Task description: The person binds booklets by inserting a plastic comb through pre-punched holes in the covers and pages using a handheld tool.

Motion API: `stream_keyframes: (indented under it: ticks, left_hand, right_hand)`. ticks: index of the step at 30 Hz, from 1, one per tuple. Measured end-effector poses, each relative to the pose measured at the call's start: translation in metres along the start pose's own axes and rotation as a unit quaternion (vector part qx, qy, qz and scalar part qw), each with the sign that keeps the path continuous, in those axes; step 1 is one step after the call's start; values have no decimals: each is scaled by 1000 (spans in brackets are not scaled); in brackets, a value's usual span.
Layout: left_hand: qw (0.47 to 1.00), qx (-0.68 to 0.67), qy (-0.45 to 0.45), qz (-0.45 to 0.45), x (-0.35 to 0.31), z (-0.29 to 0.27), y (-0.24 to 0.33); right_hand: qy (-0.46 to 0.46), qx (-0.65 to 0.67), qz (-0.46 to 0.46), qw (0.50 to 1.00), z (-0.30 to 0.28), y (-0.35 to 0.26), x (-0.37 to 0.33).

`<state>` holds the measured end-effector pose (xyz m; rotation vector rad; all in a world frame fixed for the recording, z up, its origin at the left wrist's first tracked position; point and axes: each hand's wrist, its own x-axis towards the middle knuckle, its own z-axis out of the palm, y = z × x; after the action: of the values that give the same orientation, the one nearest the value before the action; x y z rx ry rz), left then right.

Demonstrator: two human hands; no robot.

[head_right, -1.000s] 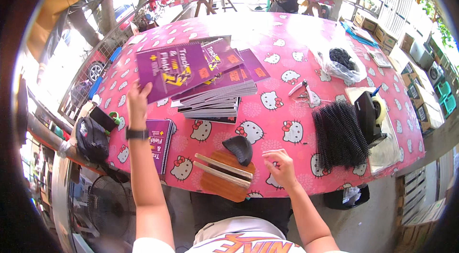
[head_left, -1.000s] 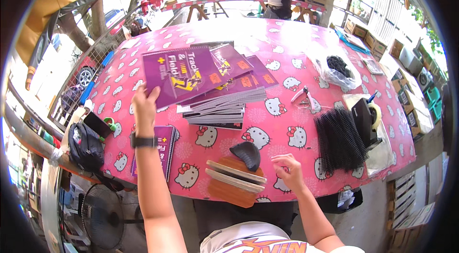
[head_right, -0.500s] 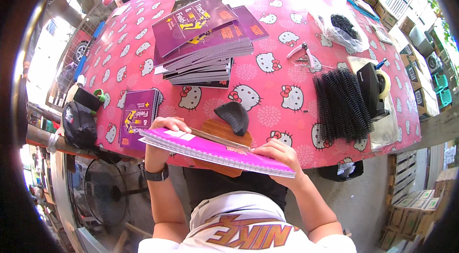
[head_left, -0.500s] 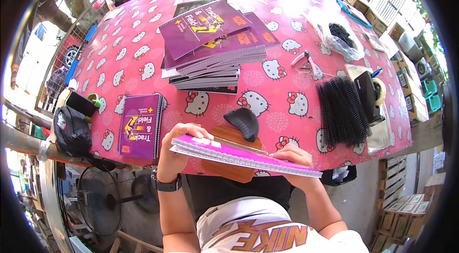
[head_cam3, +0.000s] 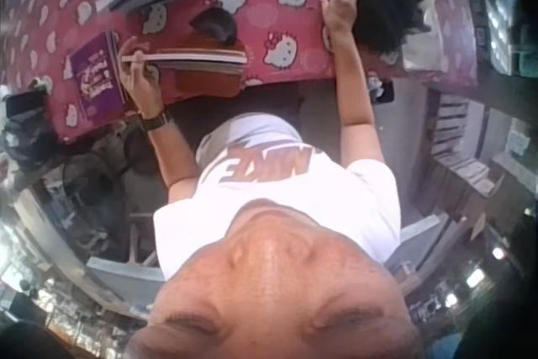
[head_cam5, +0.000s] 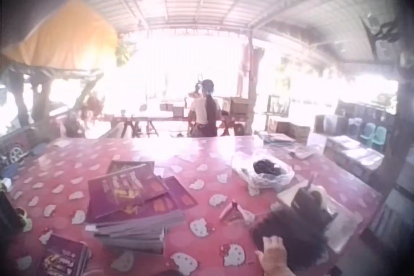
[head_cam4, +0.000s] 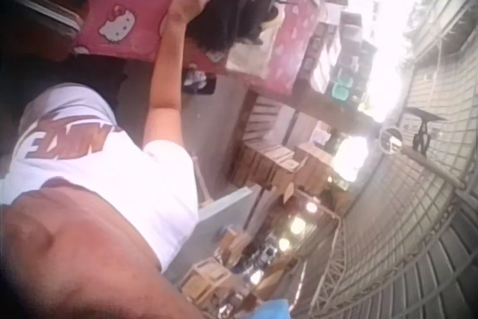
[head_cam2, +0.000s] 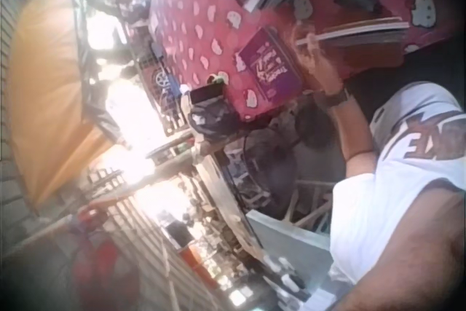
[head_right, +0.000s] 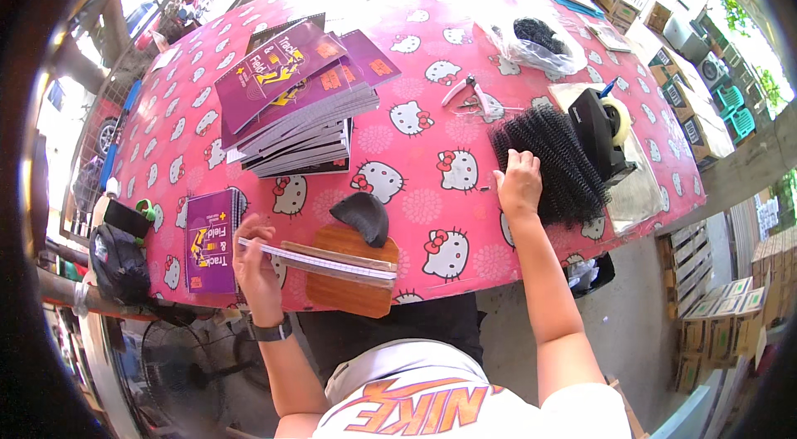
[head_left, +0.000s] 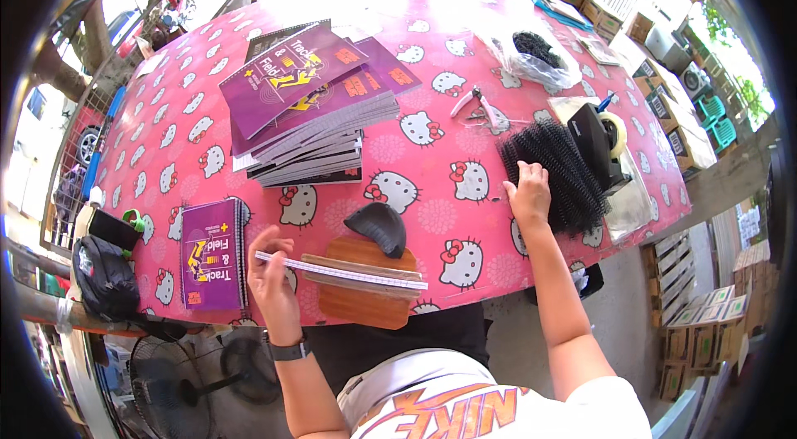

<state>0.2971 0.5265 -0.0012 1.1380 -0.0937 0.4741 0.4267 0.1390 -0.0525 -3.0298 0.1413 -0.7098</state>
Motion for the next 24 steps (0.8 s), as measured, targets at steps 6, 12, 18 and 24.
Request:
stream_keyframes:
  ticks: [6,12,18,24]
  left_hand:
    - [989,89,106,-56,-4,16,11]
    - [771,585,6,250,-37,62,23]
    - [743,634,-177,123,-46,104,0]
    - [752,614,-148,187,-49,111,-12]
  right_hand:
    - [-5,59,2,998,3,10,13]
    - [-85,49,18,995,-2,0,16]
    - [-38,153,4,987,-21,-1,15]
    - [-76,332,-46,939,-126,-34,-3]
